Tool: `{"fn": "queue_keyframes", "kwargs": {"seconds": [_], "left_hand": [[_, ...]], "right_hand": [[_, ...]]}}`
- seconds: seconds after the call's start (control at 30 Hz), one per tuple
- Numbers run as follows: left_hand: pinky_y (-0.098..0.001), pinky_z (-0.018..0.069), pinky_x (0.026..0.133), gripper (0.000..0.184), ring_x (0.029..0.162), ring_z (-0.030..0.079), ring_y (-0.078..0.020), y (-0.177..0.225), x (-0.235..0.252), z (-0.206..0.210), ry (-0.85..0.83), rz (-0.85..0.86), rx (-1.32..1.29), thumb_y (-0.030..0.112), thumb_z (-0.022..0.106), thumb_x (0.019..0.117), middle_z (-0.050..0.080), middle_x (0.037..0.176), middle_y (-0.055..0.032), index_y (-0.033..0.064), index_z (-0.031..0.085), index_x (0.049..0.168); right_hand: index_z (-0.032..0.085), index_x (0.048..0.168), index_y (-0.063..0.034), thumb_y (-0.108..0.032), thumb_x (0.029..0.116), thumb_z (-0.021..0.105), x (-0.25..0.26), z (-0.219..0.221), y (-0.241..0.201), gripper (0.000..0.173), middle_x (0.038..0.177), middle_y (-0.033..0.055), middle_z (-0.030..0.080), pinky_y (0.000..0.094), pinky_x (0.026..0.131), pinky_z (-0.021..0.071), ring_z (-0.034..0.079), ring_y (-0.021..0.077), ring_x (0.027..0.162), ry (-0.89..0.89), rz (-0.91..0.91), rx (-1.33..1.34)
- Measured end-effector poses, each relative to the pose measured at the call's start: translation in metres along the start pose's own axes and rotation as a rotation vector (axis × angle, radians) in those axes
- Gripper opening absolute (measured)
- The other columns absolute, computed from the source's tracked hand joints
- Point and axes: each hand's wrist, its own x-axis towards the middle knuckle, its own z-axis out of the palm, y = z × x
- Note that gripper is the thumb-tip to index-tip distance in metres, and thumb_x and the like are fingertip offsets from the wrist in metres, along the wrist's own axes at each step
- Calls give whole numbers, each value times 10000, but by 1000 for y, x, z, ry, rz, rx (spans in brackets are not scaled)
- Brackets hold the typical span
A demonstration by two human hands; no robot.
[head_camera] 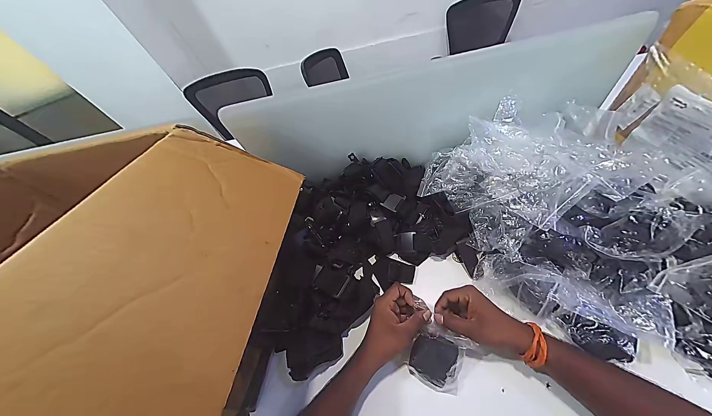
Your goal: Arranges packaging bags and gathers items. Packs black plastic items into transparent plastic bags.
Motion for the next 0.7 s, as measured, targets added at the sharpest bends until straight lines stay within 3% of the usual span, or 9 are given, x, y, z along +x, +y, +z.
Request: {"fn": "queue_keyframes", "kwargs": {"seconds": [0.7], "left_hand": [[-248,605,654,314,742,730,-106,1,0,1,-27,-37,-51,-109,760,812,753,911,-49,58,538,958]], "right_hand": [[698,870,-63,-83,929,667,1,1,2,70,634,-68,580,167,494,398,489,-14,530,5,-25,14]]}}
